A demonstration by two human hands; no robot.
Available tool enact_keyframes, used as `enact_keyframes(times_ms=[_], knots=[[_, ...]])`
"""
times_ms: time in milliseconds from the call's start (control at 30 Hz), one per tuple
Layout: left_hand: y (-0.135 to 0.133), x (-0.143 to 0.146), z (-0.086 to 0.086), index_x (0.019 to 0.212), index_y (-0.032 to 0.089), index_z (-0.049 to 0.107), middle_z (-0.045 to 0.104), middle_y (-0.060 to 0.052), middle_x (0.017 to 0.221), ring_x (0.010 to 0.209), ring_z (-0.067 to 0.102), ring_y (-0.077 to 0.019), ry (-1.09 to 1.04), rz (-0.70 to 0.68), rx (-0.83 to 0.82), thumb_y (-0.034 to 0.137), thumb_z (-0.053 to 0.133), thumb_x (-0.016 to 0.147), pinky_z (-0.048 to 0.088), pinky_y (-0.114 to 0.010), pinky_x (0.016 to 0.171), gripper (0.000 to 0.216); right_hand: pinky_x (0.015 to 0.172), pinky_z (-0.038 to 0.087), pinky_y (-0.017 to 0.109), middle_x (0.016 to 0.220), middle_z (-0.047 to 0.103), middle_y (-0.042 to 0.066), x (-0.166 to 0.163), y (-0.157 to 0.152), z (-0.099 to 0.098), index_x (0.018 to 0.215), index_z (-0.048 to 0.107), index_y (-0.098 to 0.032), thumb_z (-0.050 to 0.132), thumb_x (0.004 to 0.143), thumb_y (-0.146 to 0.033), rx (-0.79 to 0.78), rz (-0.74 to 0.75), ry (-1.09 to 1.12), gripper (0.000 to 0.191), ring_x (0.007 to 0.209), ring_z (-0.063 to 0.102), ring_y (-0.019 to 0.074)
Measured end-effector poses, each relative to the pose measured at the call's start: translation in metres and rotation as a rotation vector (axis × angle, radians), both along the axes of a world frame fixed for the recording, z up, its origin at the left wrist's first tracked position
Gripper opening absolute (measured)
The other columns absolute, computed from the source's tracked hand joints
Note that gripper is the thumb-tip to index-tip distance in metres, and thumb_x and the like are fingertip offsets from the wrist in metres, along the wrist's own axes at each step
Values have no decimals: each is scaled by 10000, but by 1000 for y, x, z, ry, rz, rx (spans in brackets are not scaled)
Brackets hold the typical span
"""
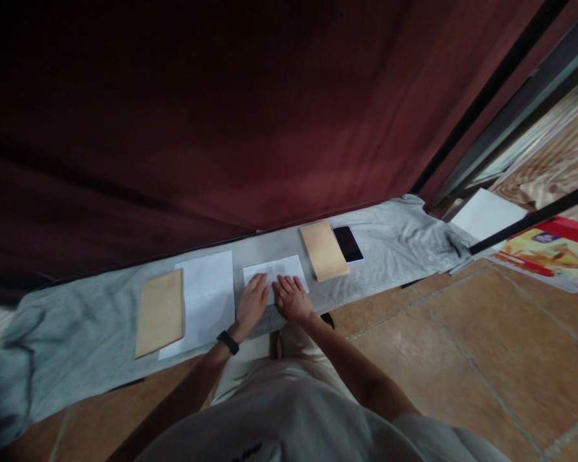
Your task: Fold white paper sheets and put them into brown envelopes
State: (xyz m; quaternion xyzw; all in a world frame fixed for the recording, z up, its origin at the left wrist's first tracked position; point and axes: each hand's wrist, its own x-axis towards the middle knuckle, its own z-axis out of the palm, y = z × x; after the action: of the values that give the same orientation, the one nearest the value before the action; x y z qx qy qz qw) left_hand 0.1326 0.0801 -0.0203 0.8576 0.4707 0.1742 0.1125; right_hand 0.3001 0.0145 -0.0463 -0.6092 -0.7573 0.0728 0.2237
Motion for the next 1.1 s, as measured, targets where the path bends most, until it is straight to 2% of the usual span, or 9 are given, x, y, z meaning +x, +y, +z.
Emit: enact_keyframes(times_ms=[100,233,400,500,667,733,800,967,1100], knots=[[7,17,-10,1419,103,537,545,-147,1502,1468,408,-243,76,-235,-51,323,336,1049,335,-439,1231,474,1215,310,497,1435,606,145,4,-2,0,1358,613,-152,537,982,-267,9,72,37,400,1383,500,283],[18,21,-25,1472,104,488,474,-135,1569,1503,356,-215,117,-273,-69,365,280,1063,296,-427,1252,529,1188,358,462,1300,695,110,8,-5,-1,1293,651,-173,577,940,-239,4,141,89,366,1301,567,265],[34,16,-35,1578,159,331,381,-104,1633,1532,290,-188,95,-286,-48,350,227,1064,253,-455,1265,558,1170,369,460,1354,667,126,9,-6,-2,1309,648,-181,612,901,-224,-2,167,114,412,1289,581,255],[48,21,-34,1561,165,361,418,-123,1608,1484,380,-210,121,-286,-74,298,268,1061,330,-449,1221,526,1179,349,468,1367,665,118,10,-7,-2,1291,662,-190,610,905,-238,-19,183,120,393,1285,588,251],[60,26,-23,1311,188,595,610,-118,1334,1132,635,-241,138,-245,-69,365,605,985,558,-451,952,371,1195,331,456,1343,685,70,11,-8,-4,1255,684,-230,584,907,-225,-17,191,177,362,1265,601,223],[57,25,-20,1282,183,602,618,-100,1291,1077,646,-233,137,-242,-66,396,653,958,576,-454,903,391,1182,356,441,1316,699,70,11,-7,-6,1232,695,-225,563,906,-200,-13,150,201,353,1236,615,215],[49,22,-20,1323,187,588,607,-116,1341,1144,631,-245,142,-237,-69,373,601,987,553,-467,960,384,1156,395,423,1291,707,80,11,-6,-8,1203,706,-207,544,907,-178,-11,78,217,339,1215,620,220],[13,5,-22,1559,179,385,417,-105,1611,1526,303,-220,182,-296,-44,308,300,1059,239,-480,1264,523,1107,447,418,1262,706,110,11,-5,-12,1227,689,-179,522,936,-170,-36,-54,220,335,1202,610,239],[-16,-11,-17,1547,149,409,412,-105,1615,1539,281,-229,214,-337,-11,338,322,1048,241,-469,1272,541,1101,447,422,1283,700,111,11,-3,-10,1248,681,-190,526,954,-180,-36,-29,226,333,1231,602,233]])
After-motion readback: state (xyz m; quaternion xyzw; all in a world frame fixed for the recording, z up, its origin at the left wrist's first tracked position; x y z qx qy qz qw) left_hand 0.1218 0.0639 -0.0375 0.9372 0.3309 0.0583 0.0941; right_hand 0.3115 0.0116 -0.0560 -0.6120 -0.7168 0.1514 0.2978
